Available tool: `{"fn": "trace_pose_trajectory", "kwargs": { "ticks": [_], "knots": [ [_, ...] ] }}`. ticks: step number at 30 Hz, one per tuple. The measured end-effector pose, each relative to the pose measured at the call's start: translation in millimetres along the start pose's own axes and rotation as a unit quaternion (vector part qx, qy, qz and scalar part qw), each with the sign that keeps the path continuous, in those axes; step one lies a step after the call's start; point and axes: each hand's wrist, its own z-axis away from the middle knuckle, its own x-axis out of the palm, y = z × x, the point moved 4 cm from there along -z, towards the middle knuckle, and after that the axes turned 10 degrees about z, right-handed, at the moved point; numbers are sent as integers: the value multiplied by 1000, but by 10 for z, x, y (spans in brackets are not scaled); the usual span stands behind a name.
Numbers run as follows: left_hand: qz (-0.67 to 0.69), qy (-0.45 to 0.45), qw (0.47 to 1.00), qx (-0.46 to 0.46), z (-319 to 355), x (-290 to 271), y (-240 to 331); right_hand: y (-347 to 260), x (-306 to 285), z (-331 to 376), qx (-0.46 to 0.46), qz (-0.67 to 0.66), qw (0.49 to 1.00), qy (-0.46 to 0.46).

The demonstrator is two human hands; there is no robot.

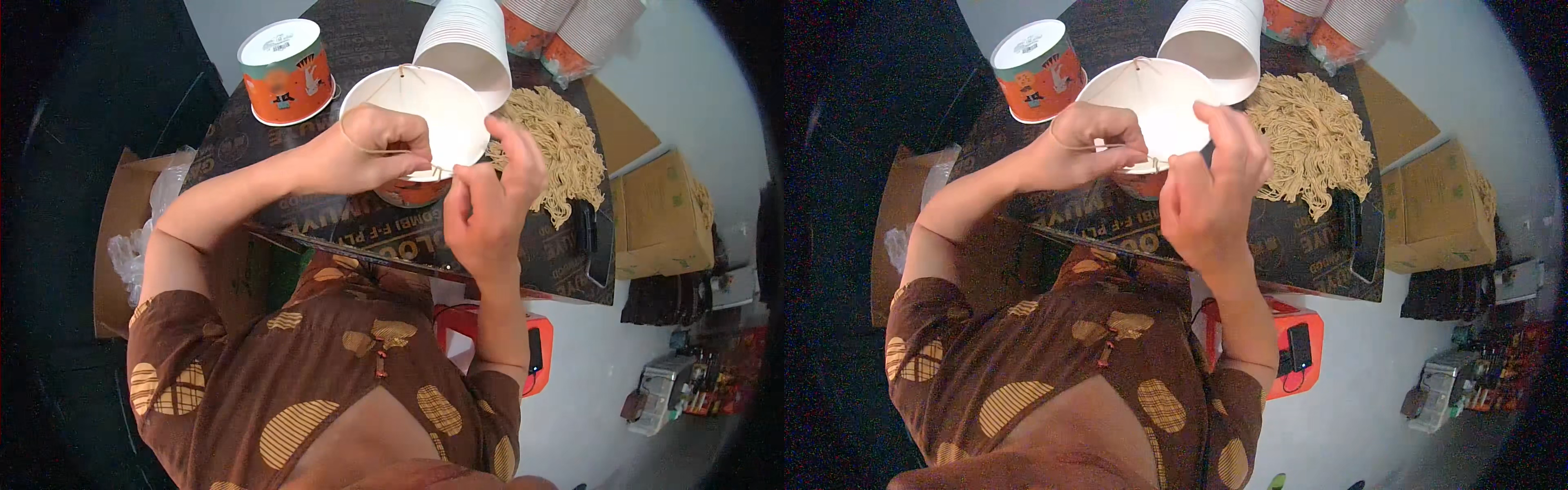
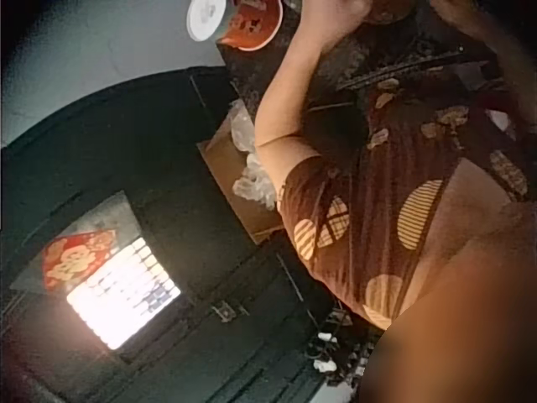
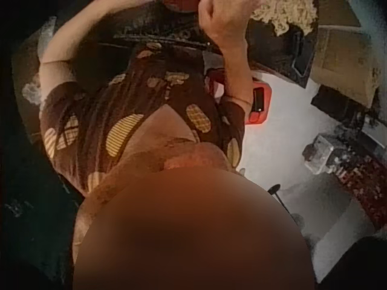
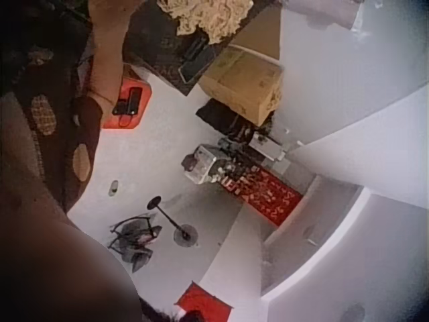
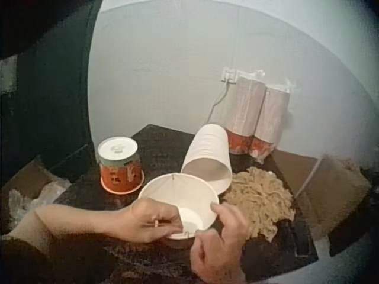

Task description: Unwrapping stacks of paper buckets and applying rubber bands to individual buckets for packaging.

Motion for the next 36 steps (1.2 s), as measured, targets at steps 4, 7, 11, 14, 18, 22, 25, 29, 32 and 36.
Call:
{"fn": "trace_pose_trajectory", "kwargs": {
  "ticks": [4,7,11,14,18,22,25,29,32,36],
  "knots": [
    [49,-25,996,-73,-78,27,-1,-87,-69,122,0,52,999,0],
    [82,-44,983,-160,-129,29,-64,-36,-40,242,15,36,999,-24],
    [105,-53,961,-252,-177,4,-124,19,27,393,17,-4,998,-56],
    [165,-55,940,-292,-228,38,-98,6,27,379,12,-24,998,-64],
    [296,-39,905,-305,-273,84,-181,11,56,371,3,-26,997,-67],
    [329,-21,905,-268,-287,125,-165,4,59,379,8,-55,996,-63],
    [329,-8,909,-257,-301,120,-160,9,52,374,13,-68,995,-66],
    [337,-29,908,-247,-317,149,-118,33,83,366,15,-93,994,-53],
    [291,-35,924,-245,-316,148,-146,29,61,351,26,-126,989,-71],
    [169,-50,949,-261,-324,141,-88,35,70,358,40,-153,985,-75]
  ]
}}
